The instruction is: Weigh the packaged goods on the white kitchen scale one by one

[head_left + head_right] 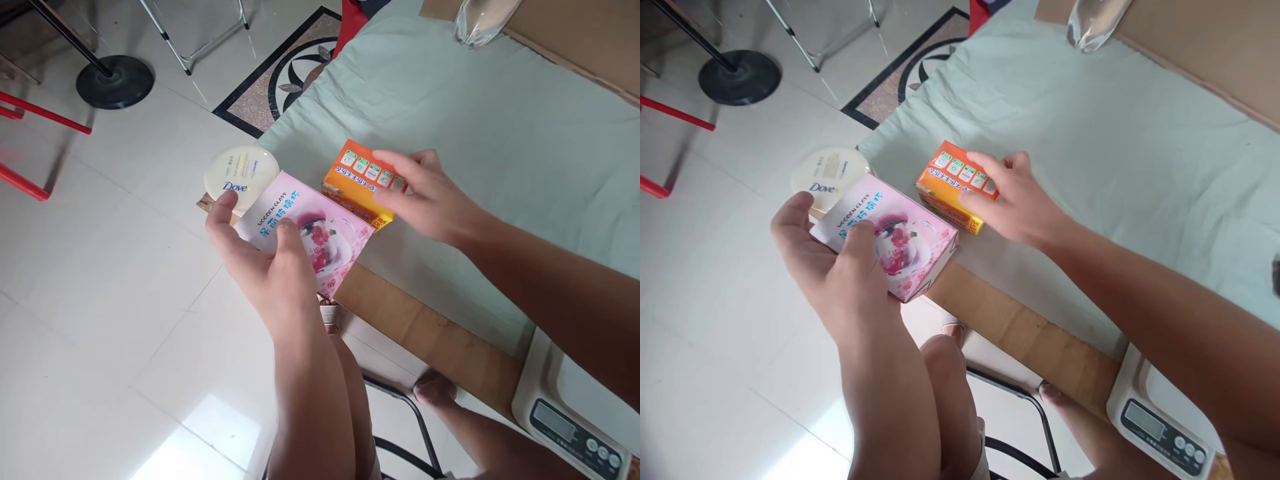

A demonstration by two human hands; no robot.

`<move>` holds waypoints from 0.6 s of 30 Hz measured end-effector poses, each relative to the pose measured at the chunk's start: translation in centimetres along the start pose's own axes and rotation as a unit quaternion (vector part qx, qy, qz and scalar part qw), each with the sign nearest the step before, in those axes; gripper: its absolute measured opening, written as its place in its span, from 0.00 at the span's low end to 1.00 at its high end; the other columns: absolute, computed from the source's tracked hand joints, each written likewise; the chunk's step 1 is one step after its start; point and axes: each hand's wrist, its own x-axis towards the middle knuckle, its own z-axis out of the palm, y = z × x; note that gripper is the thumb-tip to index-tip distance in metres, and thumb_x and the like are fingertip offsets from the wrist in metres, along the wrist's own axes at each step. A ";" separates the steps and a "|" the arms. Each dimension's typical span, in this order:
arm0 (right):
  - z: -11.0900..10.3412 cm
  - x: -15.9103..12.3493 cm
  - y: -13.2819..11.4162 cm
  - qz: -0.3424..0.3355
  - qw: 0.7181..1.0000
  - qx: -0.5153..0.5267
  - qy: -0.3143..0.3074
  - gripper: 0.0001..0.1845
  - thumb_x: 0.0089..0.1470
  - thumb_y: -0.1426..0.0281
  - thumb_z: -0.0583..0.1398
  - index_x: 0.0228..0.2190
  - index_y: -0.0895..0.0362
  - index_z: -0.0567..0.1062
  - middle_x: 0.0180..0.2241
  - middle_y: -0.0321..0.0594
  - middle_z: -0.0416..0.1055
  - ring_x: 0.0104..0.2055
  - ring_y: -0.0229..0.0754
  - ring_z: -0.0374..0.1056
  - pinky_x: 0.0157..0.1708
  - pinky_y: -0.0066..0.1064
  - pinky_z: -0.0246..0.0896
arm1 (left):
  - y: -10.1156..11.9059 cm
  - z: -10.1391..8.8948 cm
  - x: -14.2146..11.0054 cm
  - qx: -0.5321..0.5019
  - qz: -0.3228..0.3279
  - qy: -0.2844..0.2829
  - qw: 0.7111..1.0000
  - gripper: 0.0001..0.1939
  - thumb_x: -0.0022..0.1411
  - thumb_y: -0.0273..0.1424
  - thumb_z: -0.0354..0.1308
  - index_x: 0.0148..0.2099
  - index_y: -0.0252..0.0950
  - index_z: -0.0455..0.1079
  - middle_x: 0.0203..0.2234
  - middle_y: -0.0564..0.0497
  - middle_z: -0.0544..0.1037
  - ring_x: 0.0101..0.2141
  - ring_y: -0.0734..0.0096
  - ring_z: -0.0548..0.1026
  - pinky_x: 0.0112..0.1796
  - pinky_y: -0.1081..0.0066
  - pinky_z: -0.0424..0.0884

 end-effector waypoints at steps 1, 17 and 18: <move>-0.3 0.3 0.0 0.000 1.000 0.015 -0.010 0.33 0.57 0.58 0.68 0.64 0.39 0.73 0.52 0.42 0.71 0.57 0.54 0.74 0.57 0.56 0.75 | 0.4 0.3 0.0 -0.014 -0.027 0.047 0.998 0.24 0.68 0.25 0.47 0.64 0.47 0.52 0.50 0.49 0.74 0.37 0.73 0.80 0.27 0.73 0.74; 0.9 2.2 -2.8 -0.011 0.996 0.059 -0.069 0.32 0.60 0.58 0.67 0.64 0.44 0.71 0.58 0.40 0.75 0.62 0.54 0.72 0.65 0.55 0.68 | 0.9 1.0 0.4 -0.071 -0.049 0.160 0.983 0.20 0.64 0.25 0.53 0.56 0.47 0.61 0.57 0.49 0.71 0.49 0.64 0.80 0.41 0.64 0.82; 0.6 1.9 -3.3 0.003 0.998 0.045 -0.044 0.32 0.60 0.58 0.67 0.64 0.46 0.71 0.56 0.41 0.75 0.61 0.53 0.73 0.64 0.54 0.68 | 0.5 0.6 0.4 -0.062 -0.016 0.142 0.988 0.20 0.66 0.27 0.52 0.58 0.49 0.60 0.58 0.50 0.71 0.54 0.62 0.78 0.47 0.61 0.81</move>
